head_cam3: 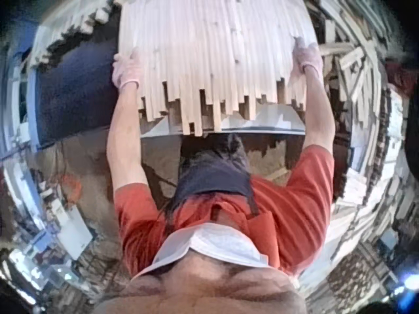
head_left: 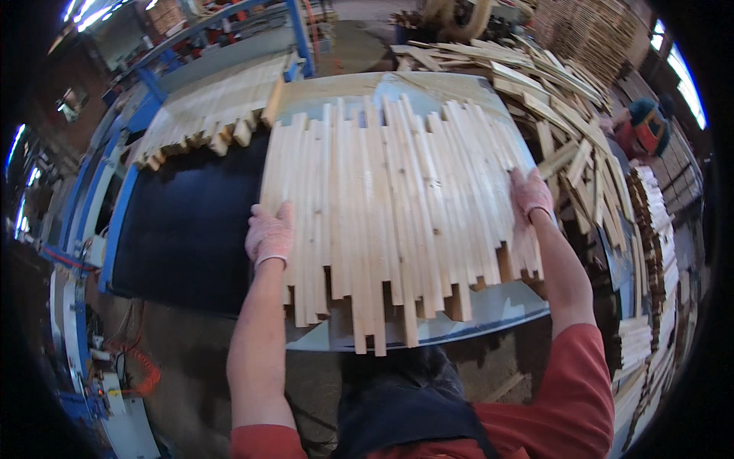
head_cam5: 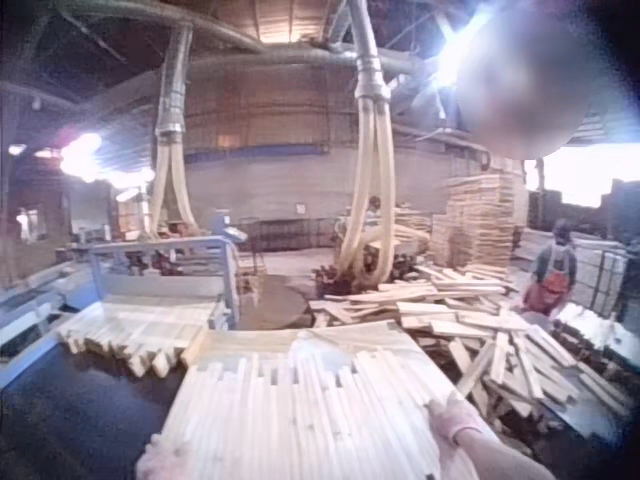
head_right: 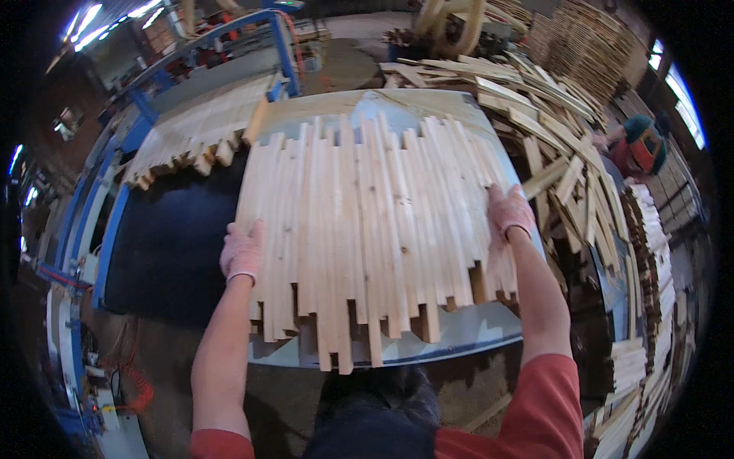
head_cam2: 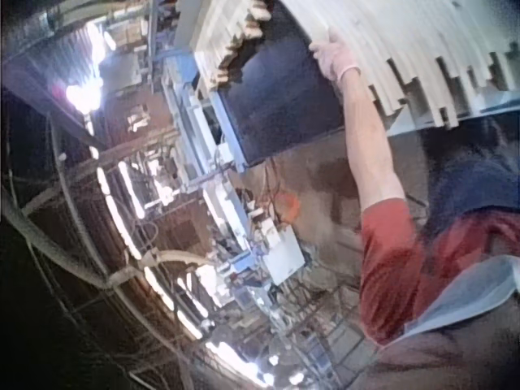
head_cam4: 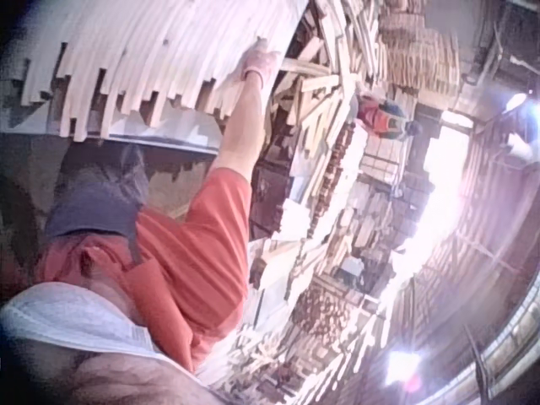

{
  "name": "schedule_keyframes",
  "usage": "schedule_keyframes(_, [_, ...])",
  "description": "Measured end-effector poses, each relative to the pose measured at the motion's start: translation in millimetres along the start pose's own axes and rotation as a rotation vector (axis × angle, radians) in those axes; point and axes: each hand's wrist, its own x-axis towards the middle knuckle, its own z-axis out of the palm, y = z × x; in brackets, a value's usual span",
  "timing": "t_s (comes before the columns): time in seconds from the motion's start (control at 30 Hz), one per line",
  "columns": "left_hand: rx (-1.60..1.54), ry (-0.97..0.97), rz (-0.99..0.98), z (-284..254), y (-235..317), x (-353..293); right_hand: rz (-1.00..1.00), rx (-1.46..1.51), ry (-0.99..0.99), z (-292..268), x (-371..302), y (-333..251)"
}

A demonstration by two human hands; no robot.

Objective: The person picks up stacks of wooden planks from a metal table and places them onto a conveyor belt. The person repeats this process, moving multiple stacks of wood from the table to the conveyor belt throughout the video.

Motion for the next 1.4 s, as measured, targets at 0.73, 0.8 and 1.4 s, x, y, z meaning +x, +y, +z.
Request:
schedule_keyframes(0.73, [-0.147,-0.106,-0.033,-24.9,4.8,-43.3,-0.020,-0.010,0.050,-35.1,-14.9,27.9])
schedule_keyframes(0.8, [-0.148,-0.143,-0.046,-32.3,6.8,-47.5,-0.013,-0.024,0.031,-42.7,-22.6,23.7])
schedule_keyframes(1.4, [-0.189,-0.129,-0.076,-33.2,8.8,-57.3,-0.028,-0.019,0.007,-46.7,-13.3,41.2])
